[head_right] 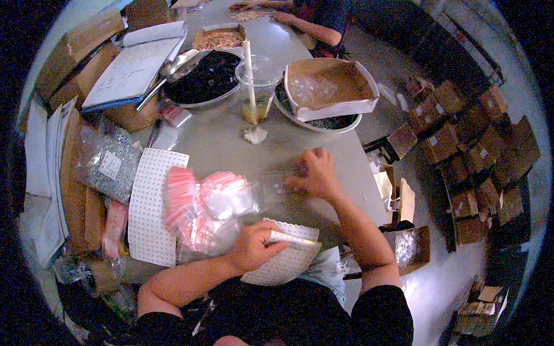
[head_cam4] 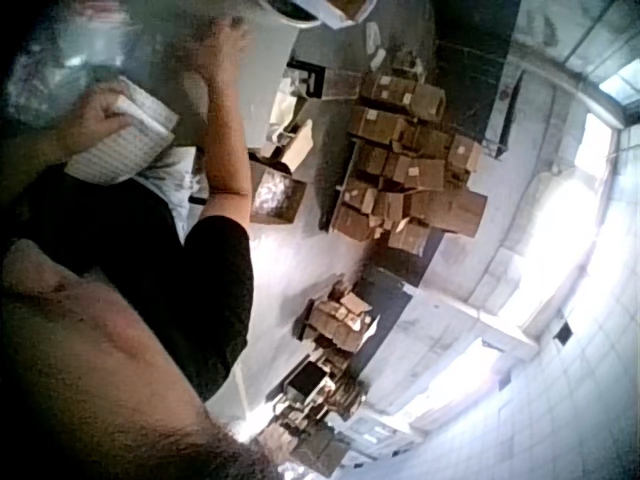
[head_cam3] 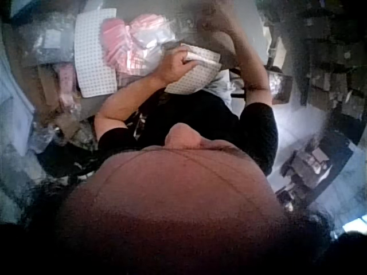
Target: The person sits at a table in a warehouse and packs small white circular objects into clear plastic bags. They peel the objects from a sheet, place them into a bag, and set the bag aside. The person repeats this process for multiple items throughout the clip.
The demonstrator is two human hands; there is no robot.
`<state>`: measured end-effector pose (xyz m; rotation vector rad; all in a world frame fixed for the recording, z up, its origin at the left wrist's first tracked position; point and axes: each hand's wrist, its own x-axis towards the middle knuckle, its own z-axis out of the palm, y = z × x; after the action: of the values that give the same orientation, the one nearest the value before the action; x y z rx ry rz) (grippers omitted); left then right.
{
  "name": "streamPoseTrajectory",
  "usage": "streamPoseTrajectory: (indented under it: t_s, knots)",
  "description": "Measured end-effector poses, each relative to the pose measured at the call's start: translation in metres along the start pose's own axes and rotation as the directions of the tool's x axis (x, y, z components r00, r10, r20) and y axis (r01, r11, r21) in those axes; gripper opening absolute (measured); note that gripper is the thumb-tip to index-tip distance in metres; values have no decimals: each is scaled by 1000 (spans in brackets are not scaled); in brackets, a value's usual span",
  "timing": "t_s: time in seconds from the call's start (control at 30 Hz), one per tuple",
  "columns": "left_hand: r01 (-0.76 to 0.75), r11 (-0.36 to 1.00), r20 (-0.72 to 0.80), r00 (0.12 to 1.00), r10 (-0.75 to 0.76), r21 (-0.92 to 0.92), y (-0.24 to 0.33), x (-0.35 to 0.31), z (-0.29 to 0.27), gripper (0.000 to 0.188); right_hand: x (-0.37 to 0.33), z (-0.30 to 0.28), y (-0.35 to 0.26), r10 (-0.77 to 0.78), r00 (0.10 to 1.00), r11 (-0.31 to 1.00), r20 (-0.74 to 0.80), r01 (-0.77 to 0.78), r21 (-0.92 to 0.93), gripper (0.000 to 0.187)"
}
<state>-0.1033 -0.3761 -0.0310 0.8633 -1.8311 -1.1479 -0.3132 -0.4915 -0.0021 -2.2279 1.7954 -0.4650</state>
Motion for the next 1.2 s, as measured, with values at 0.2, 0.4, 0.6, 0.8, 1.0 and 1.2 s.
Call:
streamPoseTrajectory:
  t_s: [0.2, 0.4, 0.6, 0.8, 1.0, 1.2]
  knots:
    - [-31, 1000, 3, 1000, 31, 4, 1, 0, 2, 19, -32, 0, -6, -10, 1000, 999, -12, 11, 46, 65]
    - [-54, 998, 10, 998, 54, 12, 1, 0, 0, 18, -35, -7, -26, -112, 987, 993, 116, 107, 48, 56]
    - [-60, 998, 12, 998, 60, 0, 0, -1, 1, 18, -34, 2, -11, -125, 992, 986, -8, 124, -111, 38]
    - [-63, 998, 23, 998, 63, -1, 0, -1, 0, 17, -32, -1, -45, -239, 970, 970, 49, 237, 44, 37]
    - [-64, 998, 23, 998, 65, -29, 0, -2, 1, 15, -33, -5, -53, -454, 891, 891, 20, 454, 19, 43]
    - [-70, 997, 41, 997, 71, -16, 2, -1, 0, 15, -26, 2, -40, -391, 897, 894, 208, 423, -147, 37]
